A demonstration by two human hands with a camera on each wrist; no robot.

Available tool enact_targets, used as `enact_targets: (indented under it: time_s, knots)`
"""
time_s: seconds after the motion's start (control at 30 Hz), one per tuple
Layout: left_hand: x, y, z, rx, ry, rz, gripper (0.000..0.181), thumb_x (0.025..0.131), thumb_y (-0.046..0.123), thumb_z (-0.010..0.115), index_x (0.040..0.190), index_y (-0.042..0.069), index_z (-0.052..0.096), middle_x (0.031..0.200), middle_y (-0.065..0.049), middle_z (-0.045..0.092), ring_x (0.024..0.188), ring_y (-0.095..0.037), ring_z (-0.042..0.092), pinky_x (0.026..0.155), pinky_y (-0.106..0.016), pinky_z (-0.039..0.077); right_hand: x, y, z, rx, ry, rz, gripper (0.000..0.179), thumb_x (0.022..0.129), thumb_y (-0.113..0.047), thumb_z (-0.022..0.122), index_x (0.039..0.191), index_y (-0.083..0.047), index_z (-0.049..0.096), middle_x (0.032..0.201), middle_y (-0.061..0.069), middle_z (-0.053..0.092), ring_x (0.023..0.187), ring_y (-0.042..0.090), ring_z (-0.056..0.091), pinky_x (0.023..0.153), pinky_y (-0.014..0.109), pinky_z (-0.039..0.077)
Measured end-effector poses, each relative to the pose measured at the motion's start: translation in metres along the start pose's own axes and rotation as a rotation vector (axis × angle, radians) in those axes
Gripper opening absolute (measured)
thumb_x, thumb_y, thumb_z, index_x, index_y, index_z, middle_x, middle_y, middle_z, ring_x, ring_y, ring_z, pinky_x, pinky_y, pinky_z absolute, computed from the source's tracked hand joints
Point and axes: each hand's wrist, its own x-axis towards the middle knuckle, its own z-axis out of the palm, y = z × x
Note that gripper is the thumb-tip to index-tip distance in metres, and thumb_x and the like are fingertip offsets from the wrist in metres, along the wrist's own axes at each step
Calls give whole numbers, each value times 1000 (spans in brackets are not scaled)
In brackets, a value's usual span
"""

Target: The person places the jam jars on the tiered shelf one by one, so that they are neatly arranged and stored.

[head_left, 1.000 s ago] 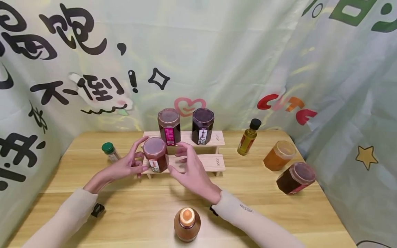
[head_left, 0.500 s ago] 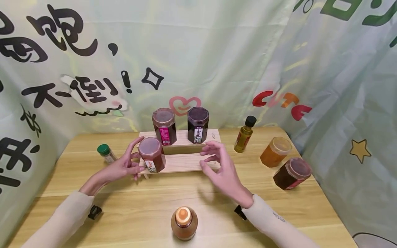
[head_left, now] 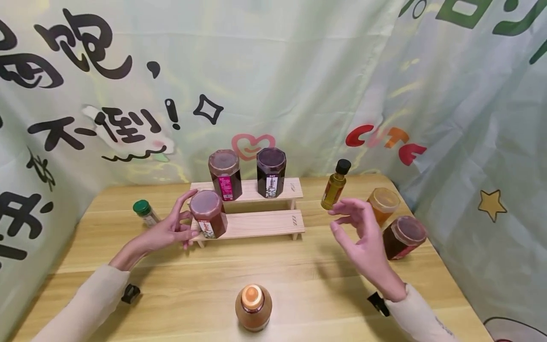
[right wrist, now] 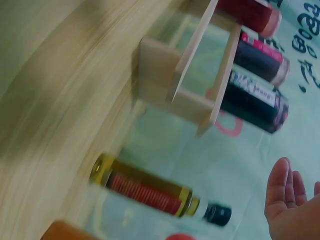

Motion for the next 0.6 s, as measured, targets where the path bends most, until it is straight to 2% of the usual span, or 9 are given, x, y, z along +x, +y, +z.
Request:
enact_targets:
  time_s: [0.27, 0.5, 0.6]
  knots:
    - [-1, 1, 0, -4, -4, 0, 113, 104, -9, 66, 174, 36, -10, 154, -48, 34, 77, -39, 72, 63, -47, 66, -13, 0, -46, -89, 63, 17, 58, 86, 30, 65, 141, 19, 49, 127, 18, 64, 113, 24, 69, 93, 23, 57]
    - [0, 1, 0, -8, -13, 8, 112, 105, -9, 65, 174, 36, -11, 156, -51, 29, 74, -34, 71, 62, -47, 65, -26, 5, -80, -71, 159, 54, 58, 86, 32, 62, 140, 23, 46, 127, 20, 66, 115, 23, 68, 97, 23, 54]
    - [1, 1, 1, -12, -15, 16, 112, 105, -10, 65, 174, 36, -11, 156, -51, 28, 74, -34, 71, 62, -46, 65, -30, 5, -92, -110, 187, 62, 58, 86, 31, 63, 141, 23, 46, 127, 22, 65, 116, 22, 67, 98, 22, 54]
